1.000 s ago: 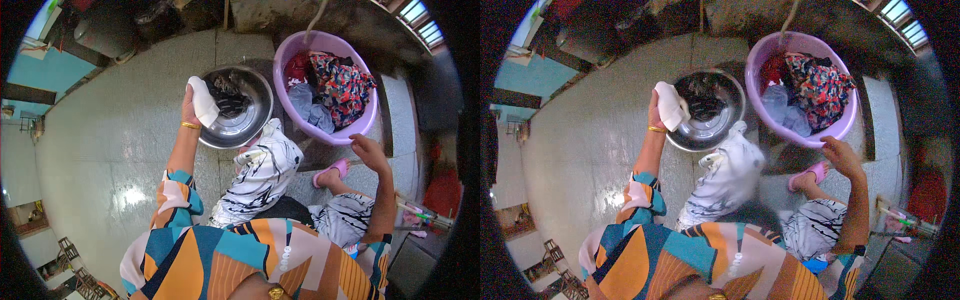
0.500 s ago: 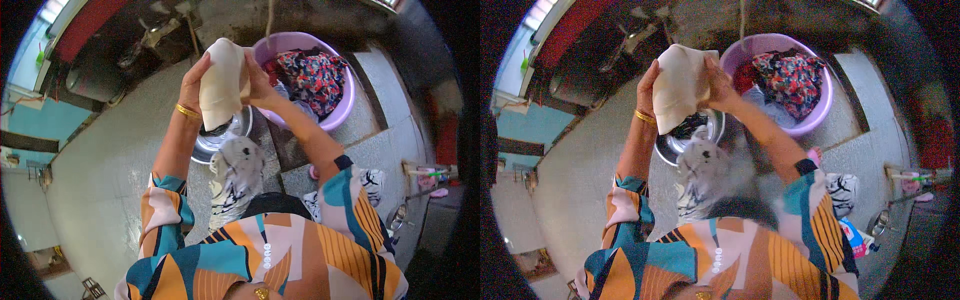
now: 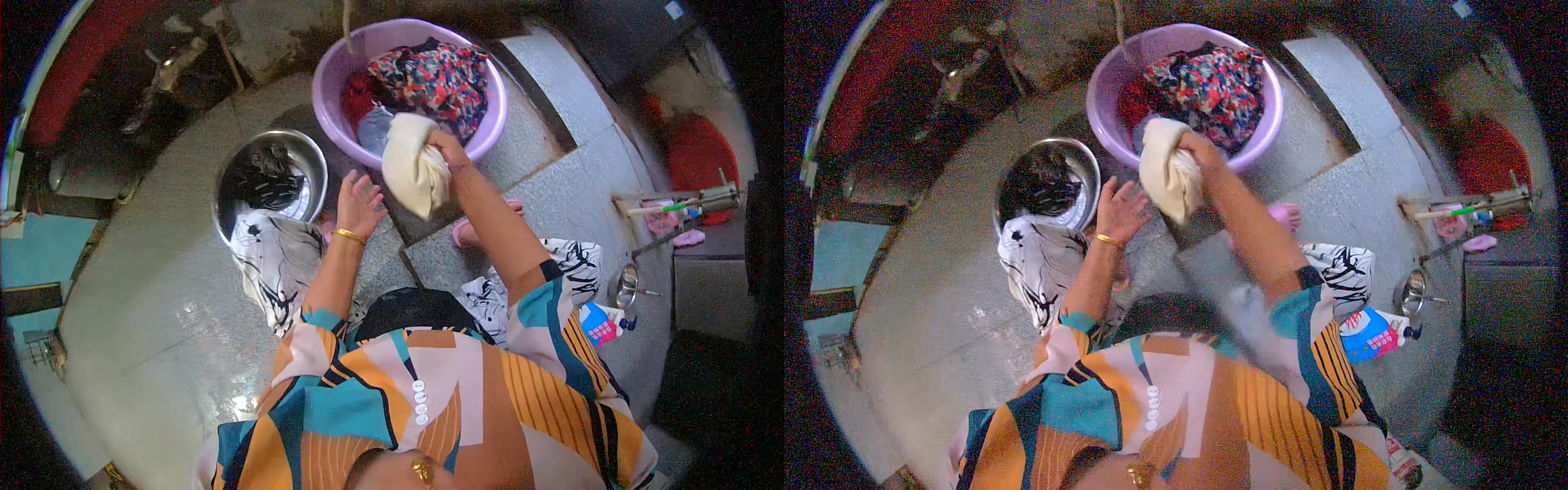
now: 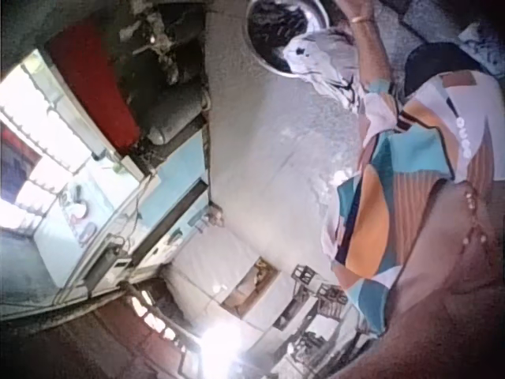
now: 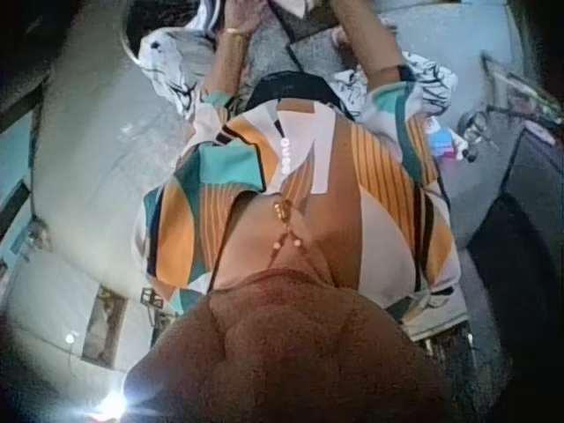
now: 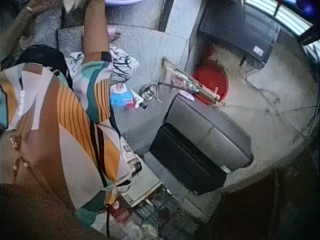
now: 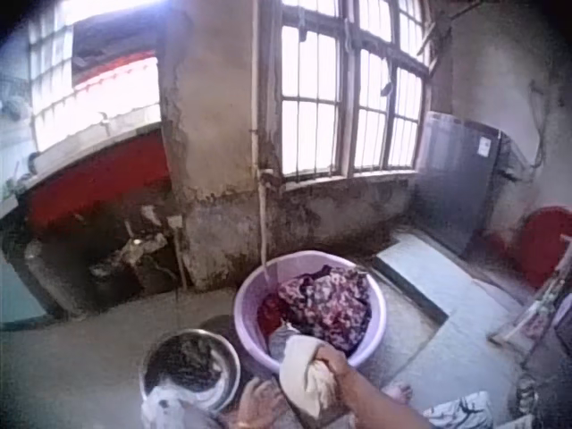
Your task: The person fills a plastic basin with water using a hose, transfers clothes from a metal basin into the water, and washes the clothes by hand.
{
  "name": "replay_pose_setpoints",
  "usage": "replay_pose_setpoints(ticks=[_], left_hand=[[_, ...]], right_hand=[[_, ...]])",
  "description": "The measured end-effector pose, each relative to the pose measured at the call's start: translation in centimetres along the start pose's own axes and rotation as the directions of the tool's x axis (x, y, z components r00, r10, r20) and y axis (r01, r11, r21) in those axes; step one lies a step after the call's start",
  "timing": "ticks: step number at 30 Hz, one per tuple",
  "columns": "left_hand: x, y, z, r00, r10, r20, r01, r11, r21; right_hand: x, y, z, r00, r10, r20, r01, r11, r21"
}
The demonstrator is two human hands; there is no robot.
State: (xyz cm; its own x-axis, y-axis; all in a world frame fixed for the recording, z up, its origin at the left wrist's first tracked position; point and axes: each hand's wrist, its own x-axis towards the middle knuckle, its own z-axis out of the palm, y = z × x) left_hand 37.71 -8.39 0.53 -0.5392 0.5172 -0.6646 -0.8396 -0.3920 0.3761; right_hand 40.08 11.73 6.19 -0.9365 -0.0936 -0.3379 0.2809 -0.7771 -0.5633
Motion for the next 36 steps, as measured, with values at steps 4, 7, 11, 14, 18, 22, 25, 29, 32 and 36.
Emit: replay_pose_setpoints(ticks=[4,7,11,14,18,22,25,29,32,36], left_hand=[[3.2,-2.6,-0.9,0.907,0.104,0.408,-0.085,0.994,-0.064],[0.4,-5.0,1.7,0.829,-0.179,0.530,0.236,0.971,-0.041],[-0.1,-8.1,2.4,0.829,-0.330,0.450,0.334,0.940,0.073],[0.8,-8.9,2.4,0.824,-0.409,0.392,0.378,0.912,0.156],[0.9,-10.1,3.7,0.839,-0.458,0.295,0.399,0.885,0.240],[0.9,-9.6,3.4,0.779,-0.523,0.347,0.559,0.829,-0.007],[-0.7,-9.7,5.3,0.675,-0.517,0.526,0.718,0.624,-0.309],[-1.6,-9.7,5.2,0.645,-0.465,0.607,0.738,0.586,-0.335],[0.4,-10.5,3.1,0.651,-0.487,0.582,0.608,0.794,-0.016],[2.3,-10.2,2.3,0.839,-0.477,0.262,0.426,0.875,0.230]], right_hand=[[-2.9,3.6,-1.9,0.988,0.145,-0.049,-0.134,0.974,0.184],[-3.7,5.9,-3.9,0.948,0.258,-0.184,-0.204,0.941,0.268],[-3.9,8.4,-8.0,0.793,0.095,-0.602,-0.122,0.992,-0.005],[-1.7,11.1,-10.3,0.798,0.093,-0.595,-0.215,0.967,-0.138],[-2.6,13.6,-18.7,0.904,0.103,-0.414,-0.206,0.955,-0.212],[-5.2,9.6,-15.3,0.934,0.276,-0.225,-0.252,0.959,0.128],[-7.1,5.3,-9.4,0.979,0.193,-0.062,-0.175,0.960,0.219],[-5.2,6.3,-7.1,0.950,-0.304,0.071,0.261,0.899,0.353],[-2.4,5.2,-9.2,0.977,-0.103,0.189,0.056,0.970,0.237],[-0.5,4.6,-9.6,0.984,0.046,-0.175,-0.074,0.985,-0.156]])
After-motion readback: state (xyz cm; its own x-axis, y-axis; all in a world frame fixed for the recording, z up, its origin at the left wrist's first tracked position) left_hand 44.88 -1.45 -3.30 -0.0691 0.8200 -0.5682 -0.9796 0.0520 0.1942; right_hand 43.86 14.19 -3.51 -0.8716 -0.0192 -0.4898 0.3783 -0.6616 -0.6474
